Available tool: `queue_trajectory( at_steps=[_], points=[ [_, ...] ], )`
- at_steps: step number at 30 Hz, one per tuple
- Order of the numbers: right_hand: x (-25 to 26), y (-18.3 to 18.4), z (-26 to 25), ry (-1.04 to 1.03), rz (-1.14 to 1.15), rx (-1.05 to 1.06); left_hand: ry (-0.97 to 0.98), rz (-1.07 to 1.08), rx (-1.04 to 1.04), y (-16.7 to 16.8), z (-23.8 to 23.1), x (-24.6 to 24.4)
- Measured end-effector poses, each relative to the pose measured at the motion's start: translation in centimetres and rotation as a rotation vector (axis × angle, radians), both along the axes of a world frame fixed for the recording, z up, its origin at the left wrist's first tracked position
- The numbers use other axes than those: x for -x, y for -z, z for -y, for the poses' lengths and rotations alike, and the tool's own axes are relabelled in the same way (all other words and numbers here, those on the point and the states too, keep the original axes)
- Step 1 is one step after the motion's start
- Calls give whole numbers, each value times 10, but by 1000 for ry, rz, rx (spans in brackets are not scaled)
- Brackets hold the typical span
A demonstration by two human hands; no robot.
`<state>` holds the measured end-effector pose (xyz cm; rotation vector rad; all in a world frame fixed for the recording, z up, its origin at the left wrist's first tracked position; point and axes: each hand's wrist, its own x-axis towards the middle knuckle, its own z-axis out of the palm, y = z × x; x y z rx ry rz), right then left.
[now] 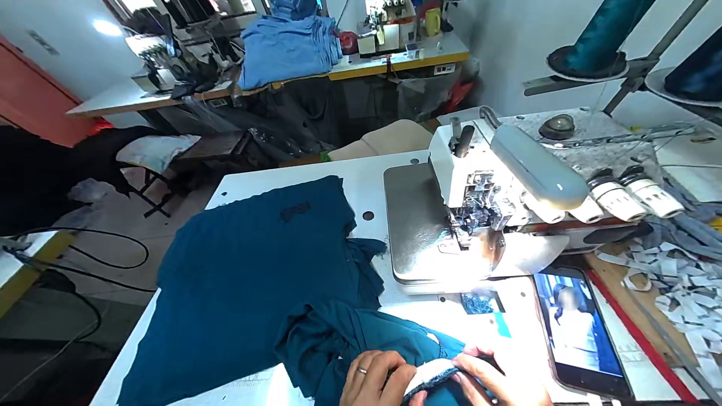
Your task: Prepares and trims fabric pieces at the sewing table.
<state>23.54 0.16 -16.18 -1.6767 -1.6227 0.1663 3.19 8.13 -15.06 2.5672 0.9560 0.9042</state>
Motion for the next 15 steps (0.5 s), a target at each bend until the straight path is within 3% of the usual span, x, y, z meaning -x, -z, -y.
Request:
queue_trajectory(
  at_steps=[5,9,12,15],
  points=[
    [-1,-15,6,-64,-223,27,113,121,106,-12,-4,-4],
    [-5,-43,6,-106,-427,138,206,219,447,-40,-16,-13],
    [-7,-38,2,-68,-508,221,222,209,640,-37,-25,-18],
    [-6,-30,2,-45,-569,246,227,249,699,-21,-30,-19]
  ],
)
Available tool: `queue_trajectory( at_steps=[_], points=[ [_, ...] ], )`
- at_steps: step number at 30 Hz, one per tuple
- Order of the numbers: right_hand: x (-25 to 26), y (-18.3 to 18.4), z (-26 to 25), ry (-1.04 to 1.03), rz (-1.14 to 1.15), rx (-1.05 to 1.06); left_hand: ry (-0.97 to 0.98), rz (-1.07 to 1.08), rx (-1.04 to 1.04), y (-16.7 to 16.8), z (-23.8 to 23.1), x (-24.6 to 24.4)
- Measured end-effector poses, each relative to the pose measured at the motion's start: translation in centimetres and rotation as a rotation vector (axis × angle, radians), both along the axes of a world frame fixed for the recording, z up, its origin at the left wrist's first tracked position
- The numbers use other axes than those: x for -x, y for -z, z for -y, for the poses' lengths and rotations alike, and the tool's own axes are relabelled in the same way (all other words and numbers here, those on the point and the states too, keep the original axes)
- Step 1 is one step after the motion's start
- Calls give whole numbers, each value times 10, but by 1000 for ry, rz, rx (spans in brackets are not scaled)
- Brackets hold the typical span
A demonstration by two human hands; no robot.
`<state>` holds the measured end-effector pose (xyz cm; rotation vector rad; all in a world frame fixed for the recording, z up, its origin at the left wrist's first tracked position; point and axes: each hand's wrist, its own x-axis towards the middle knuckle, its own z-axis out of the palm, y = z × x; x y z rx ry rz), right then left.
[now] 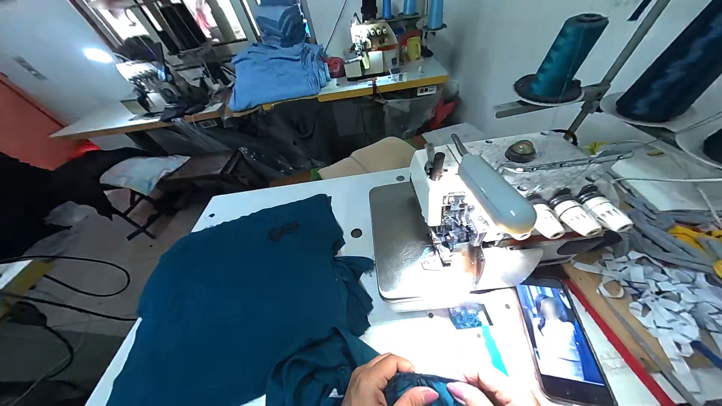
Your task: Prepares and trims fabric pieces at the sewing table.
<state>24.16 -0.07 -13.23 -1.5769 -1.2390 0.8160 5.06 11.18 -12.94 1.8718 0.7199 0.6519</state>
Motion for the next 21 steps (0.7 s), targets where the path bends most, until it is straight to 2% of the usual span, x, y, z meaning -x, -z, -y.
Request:
queue_trajectory(
  at_steps=[9,12,15,18,21],
  points=[
    [-2,4,0,5,-85,56,65,-122,105,-14,-7,-7],
    [0,4,0,17,-79,51,88,-56,212,-9,-12,-6],
    [2,4,-1,35,-80,44,83,-157,366,-26,-19,-8],
    [3,5,-2,75,-75,19,127,-126,474,-25,-28,-6],
    [4,5,3,64,-33,-26,113,-69,467,-20,-30,-3]
  ],
)
